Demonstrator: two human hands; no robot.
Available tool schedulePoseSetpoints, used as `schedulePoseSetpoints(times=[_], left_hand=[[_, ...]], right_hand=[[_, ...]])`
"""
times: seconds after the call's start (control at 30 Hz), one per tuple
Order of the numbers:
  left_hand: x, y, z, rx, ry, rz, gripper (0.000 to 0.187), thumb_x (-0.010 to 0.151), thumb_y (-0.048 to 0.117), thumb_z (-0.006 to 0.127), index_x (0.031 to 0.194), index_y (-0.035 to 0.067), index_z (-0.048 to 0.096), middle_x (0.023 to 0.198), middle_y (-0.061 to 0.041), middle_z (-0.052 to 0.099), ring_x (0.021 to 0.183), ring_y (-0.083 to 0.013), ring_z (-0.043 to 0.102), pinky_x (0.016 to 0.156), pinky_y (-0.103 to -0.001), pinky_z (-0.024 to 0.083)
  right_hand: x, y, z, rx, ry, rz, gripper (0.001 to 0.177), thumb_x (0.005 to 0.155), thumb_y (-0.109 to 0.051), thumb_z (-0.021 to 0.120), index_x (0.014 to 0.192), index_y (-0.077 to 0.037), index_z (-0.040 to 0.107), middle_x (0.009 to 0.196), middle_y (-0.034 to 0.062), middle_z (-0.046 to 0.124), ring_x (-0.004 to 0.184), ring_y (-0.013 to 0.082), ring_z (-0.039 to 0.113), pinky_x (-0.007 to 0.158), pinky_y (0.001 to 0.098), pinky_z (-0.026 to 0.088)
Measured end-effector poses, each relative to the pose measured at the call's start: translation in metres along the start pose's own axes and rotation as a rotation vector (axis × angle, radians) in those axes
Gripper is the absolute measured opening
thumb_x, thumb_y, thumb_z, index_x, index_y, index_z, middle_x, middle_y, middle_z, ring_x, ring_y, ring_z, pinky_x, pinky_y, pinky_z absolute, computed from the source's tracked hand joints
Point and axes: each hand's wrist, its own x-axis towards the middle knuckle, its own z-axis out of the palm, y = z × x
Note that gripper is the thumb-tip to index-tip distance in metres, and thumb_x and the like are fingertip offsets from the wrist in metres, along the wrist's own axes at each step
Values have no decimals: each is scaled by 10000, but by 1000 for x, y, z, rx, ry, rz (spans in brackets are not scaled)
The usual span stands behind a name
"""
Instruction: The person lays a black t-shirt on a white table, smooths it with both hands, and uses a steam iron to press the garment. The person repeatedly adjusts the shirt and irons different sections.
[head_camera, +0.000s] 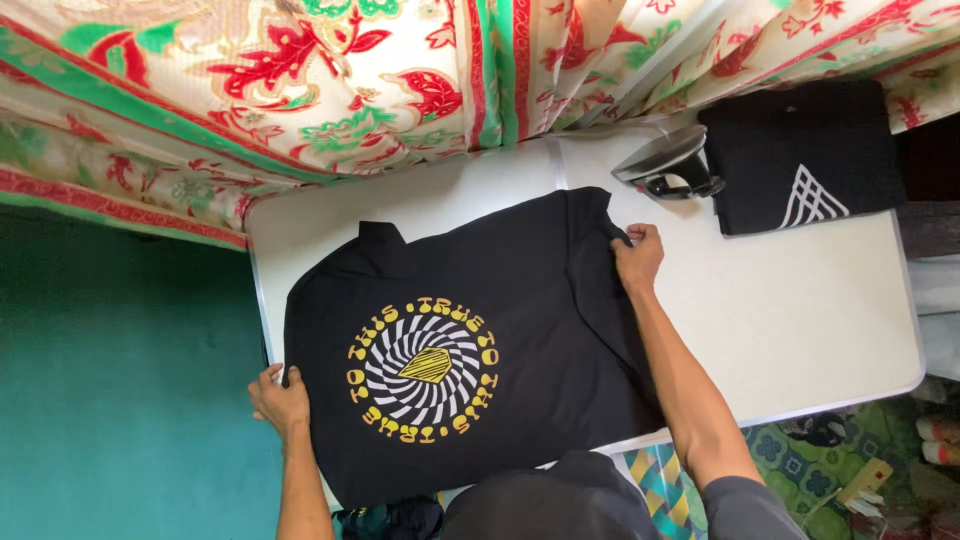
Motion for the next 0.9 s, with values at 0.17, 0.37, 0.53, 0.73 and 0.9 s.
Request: schedulePoseSetpoints(times=[0.17, 0.37, 0.53, 0.73, 0.9], left_hand=[[16, 24, 2, -57, -65, 41, 285, 912, 406, 799, 1090, 215, 683, 1042, -45, 589, 1054, -356, 563, 947, -559, 364], [39, 24, 37, -79, -55, 77, 253, 927, 363, 800, 1047, 168, 691, 962, -80, 623, 995, -374, 573, 934, -572, 363], [46, 13, 23, -66, 17, 51, 208, 947, 332, 813, 997, 172, 691, 904, -82, 622, 890, -380, 609, 881, -538, 422], [59, 35, 31, -80, 72, 137, 310, 834, 304, 876, 1064, 205, 694, 1012, -32, 595, 1040, -343, 574, 969, -541, 350], [76, 72, 31, 16, -14, 241, 306, 802, 365, 889, 1061, 272, 756, 866, 24, 558, 939, -262, 576, 910, -479, 377]], right_hand=[[15, -19, 11, -197, -60, -151, 225, 835, -162, 838, 1033, -95, 754, 902, 99, 682, 927, 334, 673, 846, 475, 555], [32, -21, 36, -352, -173, -175, 166, 875, -180, 779, 1005, -85, 739, 824, 91, 669, 922, 357, 657, 864, 515, 557], [18, -49, 8, -244, 57, -141, 107, 906, -139, 758, 955, -77, 685, 853, 131, 650, 945, 398, 649, 864, 513, 547], [-9, -97, 1, -151, -16, -260, 339, 827, -48, 807, 1114, 4, 635, 1006, 186, 568, 1020, 442, 584, 923, 532, 494], [-1, -130, 3, -482, -74, -448, 472, 852, -35, 787, 1308, -24, 667, 945, 201, 620, 1021, 438, 628, 913, 523, 521]])
